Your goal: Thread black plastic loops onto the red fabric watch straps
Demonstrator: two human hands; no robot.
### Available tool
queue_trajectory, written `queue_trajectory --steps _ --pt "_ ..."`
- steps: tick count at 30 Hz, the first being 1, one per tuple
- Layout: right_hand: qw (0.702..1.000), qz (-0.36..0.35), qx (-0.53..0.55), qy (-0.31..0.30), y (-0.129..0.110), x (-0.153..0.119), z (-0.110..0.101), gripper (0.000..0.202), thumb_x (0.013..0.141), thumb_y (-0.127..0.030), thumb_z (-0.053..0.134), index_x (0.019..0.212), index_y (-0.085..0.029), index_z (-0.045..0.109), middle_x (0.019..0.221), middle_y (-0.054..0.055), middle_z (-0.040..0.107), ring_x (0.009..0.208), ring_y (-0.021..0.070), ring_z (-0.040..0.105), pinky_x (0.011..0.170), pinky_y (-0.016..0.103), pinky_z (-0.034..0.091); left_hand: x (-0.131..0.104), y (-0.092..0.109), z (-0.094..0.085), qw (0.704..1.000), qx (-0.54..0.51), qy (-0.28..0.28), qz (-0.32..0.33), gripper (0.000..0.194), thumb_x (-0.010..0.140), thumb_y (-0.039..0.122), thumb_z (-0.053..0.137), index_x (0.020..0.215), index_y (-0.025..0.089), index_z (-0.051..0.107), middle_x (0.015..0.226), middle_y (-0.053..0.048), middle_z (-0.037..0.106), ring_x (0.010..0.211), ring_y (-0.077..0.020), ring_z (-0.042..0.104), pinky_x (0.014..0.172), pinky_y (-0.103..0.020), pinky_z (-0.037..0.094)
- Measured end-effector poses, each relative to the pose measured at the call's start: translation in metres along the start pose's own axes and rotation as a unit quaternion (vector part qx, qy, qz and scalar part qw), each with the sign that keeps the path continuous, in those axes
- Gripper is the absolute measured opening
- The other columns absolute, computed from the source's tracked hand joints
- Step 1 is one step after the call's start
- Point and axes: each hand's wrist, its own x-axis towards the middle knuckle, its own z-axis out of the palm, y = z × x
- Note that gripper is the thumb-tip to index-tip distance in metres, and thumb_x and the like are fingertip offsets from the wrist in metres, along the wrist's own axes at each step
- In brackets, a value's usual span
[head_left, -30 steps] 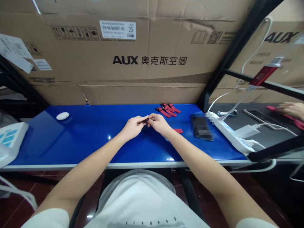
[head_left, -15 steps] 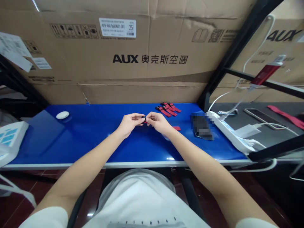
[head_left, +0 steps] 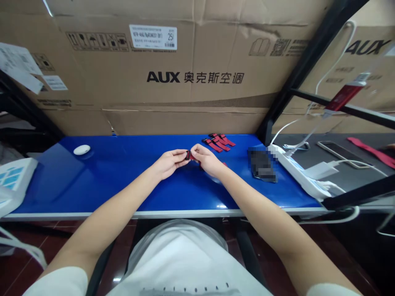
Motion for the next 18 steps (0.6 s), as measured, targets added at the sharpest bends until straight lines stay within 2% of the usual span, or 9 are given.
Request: queue_trajectory --steps 4,7,10,14,16,18 --pt "0.997 0.030 0.064 0.020 -0.004 0.000 0.005 0.023 0.078 -0.042 0.058 0.079 -0.023 0.044 0.072 -0.002 0.042 0.064 0.0143 0.042 0.062 0.026 0.038 0.001 -0.002 0.000 1.000 -0.004 -0.012 0.004 0.016 0.079 0.006 0.067 0.090 0.015 0.073 0.099 -0.007 0.073 0.094 -0.0159 0.069 0.093 -0.031 0.055" --pt "0.995 0.022 0.090 0.040 -0.009 -0.001 0.008 0.023 0.074 -0.037 0.060 0.089 -0.025 0.047 0.080 -0.001 0.046 0.071 0.0151 0.046 0.066 0.026 0.042 0.002 -0.003 0.000 1.000 -0.010 -0.014 0.008 0.020 0.078 0.003 0.066 0.092 0.016 0.073 0.101 -0.006 0.073 0.096 -0.0156 0.068 0.094 -0.032 0.054" --pt "0.998 0.001 0.056 0.020 -0.010 -0.002 0.009 0.026 0.073 -0.035 0.063 0.093 -0.025 0.050 0.085 -0.001 0.049 0.080 0.0160 0.049 0.072 0.027 0.043 0.000 -0.002 0.003 1.000 -0.012 -0.027 -0.003 0.021 0.077 0.002 0.065 0.090 0.015 0.073 0.099 -0.005 0.072 0.094 -0.0140 0.068 0.095 -0.030 0.053" --pt "1.000 -0.001 0.014 -0.001 -0.005 0.000 0.005 0.022 0.075 -0.040 0.064 0.079 -0.022 0.052 0.083 0.000 0.052 0.080 0.0160 0.049 0.073 0.027 0.042 -0.004 -0.002 0.006 0.998 0.028 -0.048 -0.017 0.019 0.071 0.007 0.073 0.089 0.013 0.073 0.093 -0.007 0.073 0.086 -0.0147 0.069 0.089 -0.030 0.056" --pt "0.999 -0.012 0.024 0.018 -0.004 0.002 0.000 0.023 0.075 -0.039 0.065 0.076 -0.021 0.051 0.082 0.000 0.053 0.078 0.0156 0.050 0.073 0.028 0.042 -0.004 -0.002 0.007 0.996 0.092 -0.017 0.004 0.023 0.065 0.012 0.079 0.087 0.011 0.073 0.082 -0.007 0.073 0.076 -0.0158 0.069 0.079 -0.031 0.058" --pt "0.999 -0.026 0.012 0.038 -0.003 0.003 -0.007 0.021 0.074 -0.038 0.064 0.074 -0.020 0.052 0.081 0.001 0.054 0.079 0.0157 0.050 0.075 0.028 0.041 -0.002 -0.004 0.006 0.985 0.159 0.033 0.051 0.028 0.060 0.016 0.083 0.085 0.010 0.072 0.073 -0.007 0.072 0.066 -0.0161 0.068 0.071 -0.032 0.058"
